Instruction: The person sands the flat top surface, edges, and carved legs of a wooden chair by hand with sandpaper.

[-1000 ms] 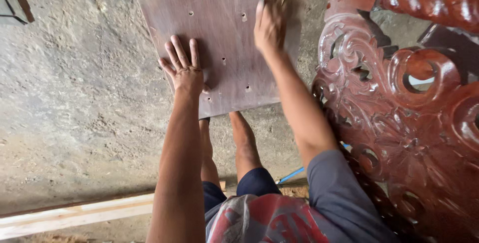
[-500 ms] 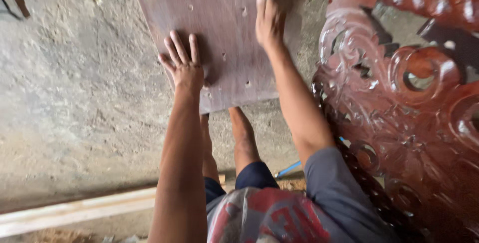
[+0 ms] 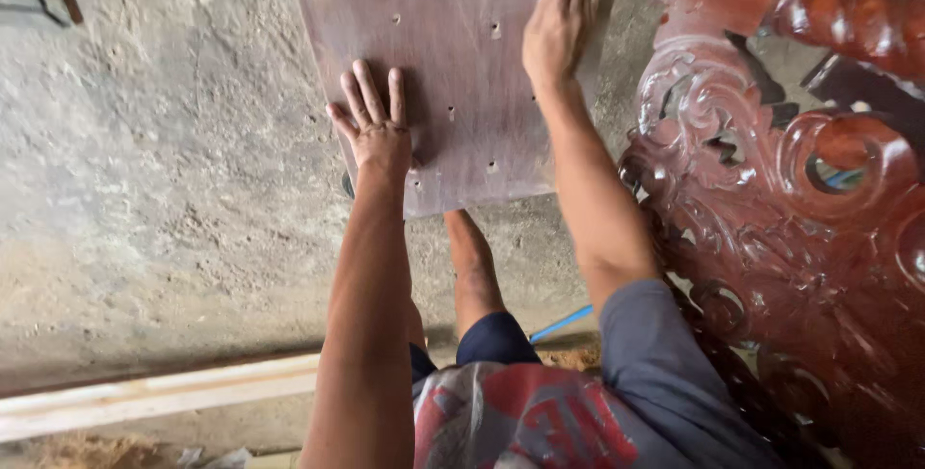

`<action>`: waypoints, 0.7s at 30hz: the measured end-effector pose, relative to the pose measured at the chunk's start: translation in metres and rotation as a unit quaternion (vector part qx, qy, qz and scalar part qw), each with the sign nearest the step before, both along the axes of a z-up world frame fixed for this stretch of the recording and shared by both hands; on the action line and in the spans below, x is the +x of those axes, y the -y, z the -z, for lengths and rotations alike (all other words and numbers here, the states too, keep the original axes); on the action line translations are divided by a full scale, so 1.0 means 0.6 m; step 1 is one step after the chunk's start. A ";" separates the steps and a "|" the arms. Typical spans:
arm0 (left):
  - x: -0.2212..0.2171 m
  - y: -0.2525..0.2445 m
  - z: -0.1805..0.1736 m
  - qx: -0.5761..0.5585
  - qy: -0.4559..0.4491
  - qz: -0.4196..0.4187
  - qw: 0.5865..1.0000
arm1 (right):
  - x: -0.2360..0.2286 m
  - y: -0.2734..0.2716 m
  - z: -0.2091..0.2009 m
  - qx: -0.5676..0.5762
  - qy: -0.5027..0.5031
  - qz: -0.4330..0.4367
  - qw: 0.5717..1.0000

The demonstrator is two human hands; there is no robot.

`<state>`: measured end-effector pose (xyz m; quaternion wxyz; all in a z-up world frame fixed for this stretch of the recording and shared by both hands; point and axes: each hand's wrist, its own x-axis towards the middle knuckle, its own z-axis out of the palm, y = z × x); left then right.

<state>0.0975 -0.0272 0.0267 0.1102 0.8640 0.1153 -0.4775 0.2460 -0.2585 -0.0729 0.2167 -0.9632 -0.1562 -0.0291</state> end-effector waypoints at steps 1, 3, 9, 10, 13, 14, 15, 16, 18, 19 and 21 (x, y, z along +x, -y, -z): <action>-0.006 0.002 0.001 0.000 -0.002 -0.003 1.000 | -0.004 -0.039 0.008 -0.044 0.001 0.091 0.995; 0.001 0.003 -0.008 0.001 0.001 -0.004 1.000 | -0.017 -0.105 -0.005 -0.085 0.007 0.182 0.980; 0.012 -0.001 -0.016 -0.005 -0.046 0.005 0.999 | 0.017 -0.085 -0.091 0.356 -0.385 0.395 0.755; -0.011 -0.003 -0.022 -0.005 -0.055 0.002 0.998 | 0.005 -0.113 -0.084 0.154 -0.259 0.339 0.891; 0.013 -0.002 -0.005 0.001 0.037 -0.017 0.999 | -0.004 -0.138 -0.087 -0.040 -0.058 0.206 0.976; 0.020 -0.002 -0.002 0.001 -0.001 -0.003 1.000 | -0.020 -0.133 -0.096 -0.026 -0.030 0.108 0.993; 0.003 0.003 -0.009 -0.002 -0.057 0.006 0.998 | -0.043 -0.101 -0.111 -0.015 -0.035 0.057 0.998; -0.002 0.005 -0.004 -0.001 -0.063 0.002 0.998 | -0.045 -0.060 -0.121 -0.004 -0.052 0.043 0.998; -0.003 0.003 0.011 0.033 -0.016 0.049 0.998 | 0.002 -0.009 -0.113 -0.018 -0.108 0.086 0.990; -0.009 0.001 0.010 0.035 -0.022 0.045 0.998 | 0.023 -0.006 -0.109 -0.028 -0.112 0.095 0.989; -0.003 0.002 0.012 0.006 -0.011 -0.013 1.000 | 0.045 -0.057 -0.094 -0.015 -0.081 0.098 0.992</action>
